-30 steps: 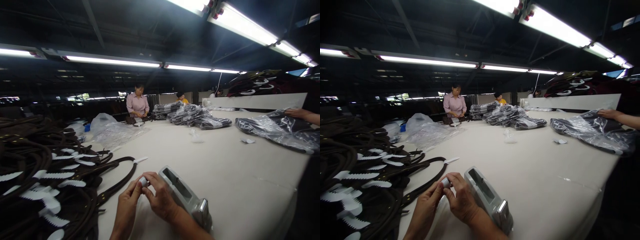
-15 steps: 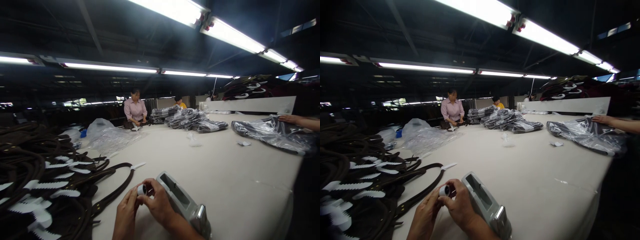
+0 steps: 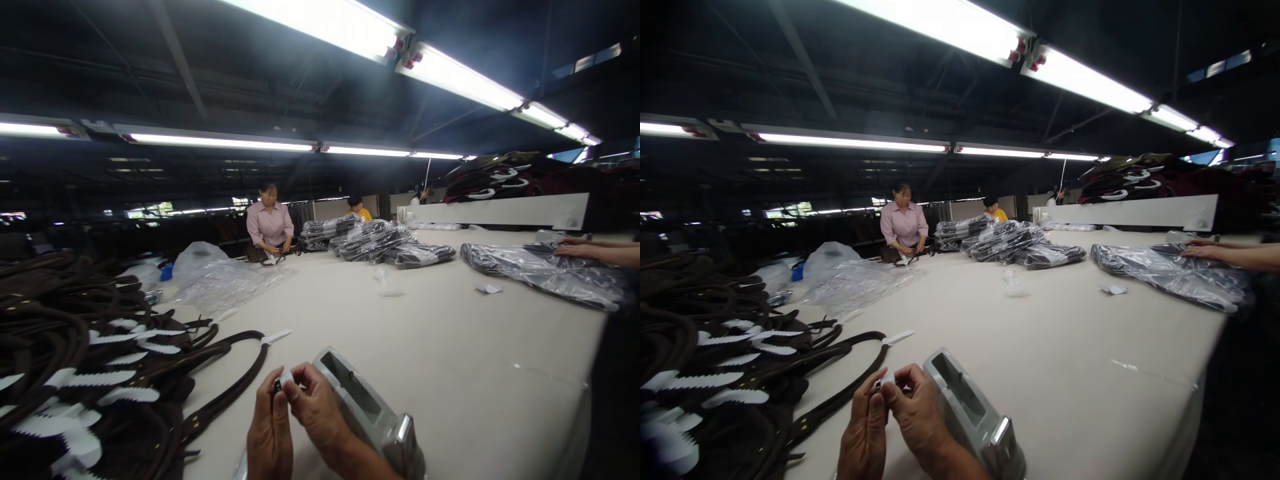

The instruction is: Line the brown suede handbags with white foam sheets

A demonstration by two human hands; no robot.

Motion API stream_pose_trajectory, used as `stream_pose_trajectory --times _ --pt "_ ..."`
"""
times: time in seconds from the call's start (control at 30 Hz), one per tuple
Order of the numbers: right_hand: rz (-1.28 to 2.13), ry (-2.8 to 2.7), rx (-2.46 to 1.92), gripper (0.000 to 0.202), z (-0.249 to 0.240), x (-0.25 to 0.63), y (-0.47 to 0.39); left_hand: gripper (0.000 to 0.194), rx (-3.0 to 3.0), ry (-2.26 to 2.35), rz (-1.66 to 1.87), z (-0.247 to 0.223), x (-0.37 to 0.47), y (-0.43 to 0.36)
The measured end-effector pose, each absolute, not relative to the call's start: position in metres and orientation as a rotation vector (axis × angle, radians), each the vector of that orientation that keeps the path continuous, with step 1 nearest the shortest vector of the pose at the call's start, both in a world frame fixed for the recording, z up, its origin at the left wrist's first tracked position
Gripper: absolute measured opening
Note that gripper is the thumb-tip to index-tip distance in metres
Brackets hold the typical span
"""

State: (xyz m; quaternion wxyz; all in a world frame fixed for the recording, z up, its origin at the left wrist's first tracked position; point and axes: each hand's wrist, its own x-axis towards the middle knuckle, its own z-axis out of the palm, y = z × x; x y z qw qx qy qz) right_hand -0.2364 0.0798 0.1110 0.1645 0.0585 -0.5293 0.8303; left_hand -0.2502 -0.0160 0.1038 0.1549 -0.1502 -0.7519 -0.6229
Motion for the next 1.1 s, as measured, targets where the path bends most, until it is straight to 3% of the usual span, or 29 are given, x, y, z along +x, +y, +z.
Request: stream_pose_trajectory --times 0.2,0.37,0.57,0.7,0.83,0.9,0.97,1.1 --pt "2.640 -1.526 0.095 0.058 0.106 -0.237 0.077 0.046 -0.314 -2.202 -1.574 0.106 -0.243 -0.016" --pt "2.483 -1.569 0.056 0.055 0.105 -0.237 0.071 0.034 -0.240 -2.197 -1.532 0.105 -0.242 -0.012" --pt "2.113 -1.718 0.163 0.047 0.099 -0.236 0.069 0.051 -0.158 -2.097 -2.014 0.104 -0.247 -0.016" --pt "1.940 -1.773 0.057 0.046 0.097 -0.238 0.074 0.048 -0.044 -2.053 -2.357 0.113 -0.253 -0.022" --pt "2.493 -1.491 -0.081 0.053 0.099 -0.240 0.073 0.050 0.006 -1.900 -2.602 0.122 -0.259 -0.025" --pt "2.774 -1.249 -0.110 0.055 0.100 -0.240 0.071 0.053 -0.022 -1.931 -2.590 0.123 -0.259 -0.026" --pt "2.821 -1.211 -0.082 0.056 0.102 -0.240 0.071 0.057 -0.066 -2.021 -2.496 0.123 -0.259 -0.026" --pt "2.452 -1.604 0.042 0.055 0.104 -0.239 0.073 0.071 -0.213 -2.181 -2.307 0.122 -0.257 -0.026"
